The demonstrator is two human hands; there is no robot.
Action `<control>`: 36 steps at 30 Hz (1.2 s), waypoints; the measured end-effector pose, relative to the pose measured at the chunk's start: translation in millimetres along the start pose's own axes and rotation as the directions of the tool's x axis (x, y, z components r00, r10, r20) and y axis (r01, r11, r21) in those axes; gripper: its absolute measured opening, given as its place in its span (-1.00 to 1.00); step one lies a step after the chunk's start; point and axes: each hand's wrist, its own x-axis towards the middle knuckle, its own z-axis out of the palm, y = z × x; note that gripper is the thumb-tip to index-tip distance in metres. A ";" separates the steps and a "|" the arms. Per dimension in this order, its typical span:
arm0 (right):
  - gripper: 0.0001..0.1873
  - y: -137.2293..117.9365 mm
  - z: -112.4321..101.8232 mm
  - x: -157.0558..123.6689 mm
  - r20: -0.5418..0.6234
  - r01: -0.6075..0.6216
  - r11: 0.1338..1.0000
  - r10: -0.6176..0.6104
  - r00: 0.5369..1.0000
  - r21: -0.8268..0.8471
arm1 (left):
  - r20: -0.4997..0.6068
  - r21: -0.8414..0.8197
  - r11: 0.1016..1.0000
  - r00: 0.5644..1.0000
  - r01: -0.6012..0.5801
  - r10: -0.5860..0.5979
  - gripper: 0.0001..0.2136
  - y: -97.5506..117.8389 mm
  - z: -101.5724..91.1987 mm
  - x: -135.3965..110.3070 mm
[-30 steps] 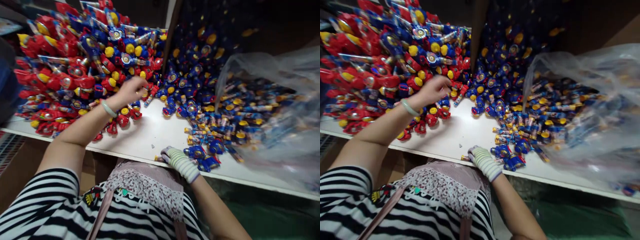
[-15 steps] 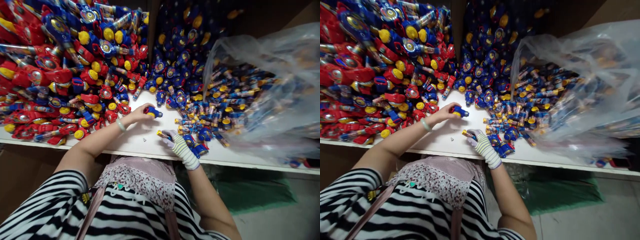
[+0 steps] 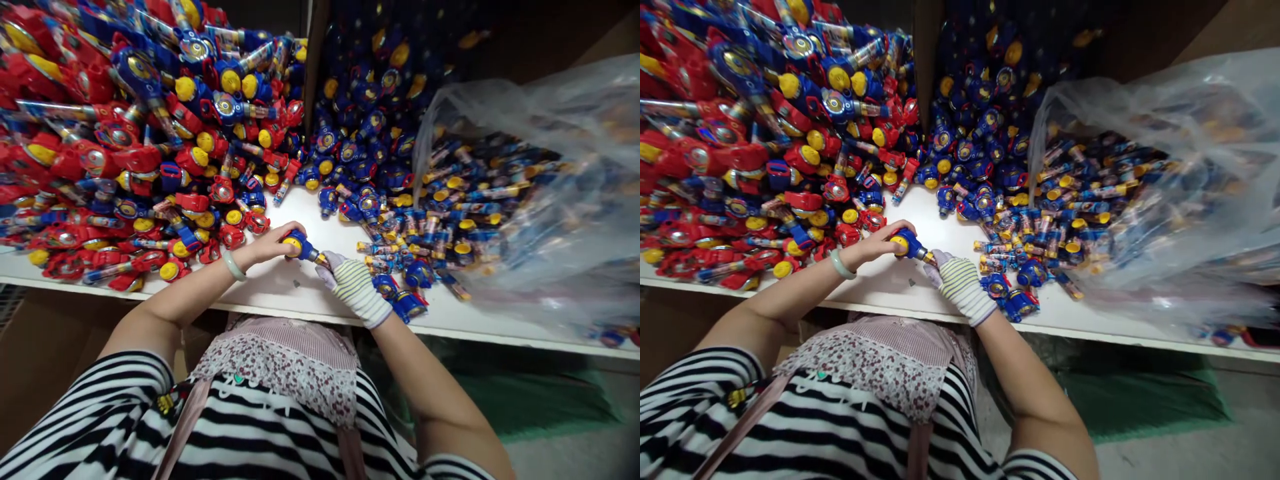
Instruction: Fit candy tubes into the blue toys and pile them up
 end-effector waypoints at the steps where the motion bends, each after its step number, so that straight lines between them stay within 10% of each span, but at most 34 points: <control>1: -0.59 0.8 3.6 -1.2 0.006 0.002 0.994 -0.003 1.000 0.112 | 0.023 0.008 1.000 1.000 -0.022 0.021 -0.58 1.9 -0.6 0.7; 6: -0.35 3.9 23.7 -1.5 0.219 -0.180 0.746 0.048 0.975 0.641 | 0.030 0.261 0.946 0.981 -0.191 0.190 -0.60 11.1 1.1 0.4; 12: -0.52 3.3 20.3 2.4 0.067 -0.146 0.915 0.130 0.989 0.377 | -0.139 0.102 0.994 0.988 -0.046 0.060 -0.62 5.6 12.9 -3.7; 17: -0.32 2.0 36.9 -3.2 0.427 -0.335 0.549 -0.045 0.903 0.766 | 0.000 0.202 0.948 0.968 -0.248 0.253 -0.63 6.2 5.9 -7.5; 23: -0.50 -5.9 33.9 16.9 0.069 -0.112 0.878 0.091 0.993 0.466 | -0.181 0.362 0.927 0.967 -0.102 0.177 -0.67 8.9 -2.1 -5.8; 29: -0.37 -16.1 42.8 41.8 0.168 -0.111 0.615 -0.035 0.985 0.780 | -0.222 0.465 0.876 0.942 -0.127 0.254 -0.69 31.2 -30.8 8.8; 33: -0.25 13.9 43.7 56.7 -0.116 -0.059 0.771 0.170 0.979 0.634 | -0.486 0.671 0.740 0.779 0.041 0.397 -0.68 48.4 -86.7 29.3; 36: -0.32 38.6 34.7 45.3 -0.110 -0.068 0.817 0.159 0.981 0.572 | -0.516 0.787 0.588 0.721 0.187 0.462 -0.67 52.2 -115.7 40.2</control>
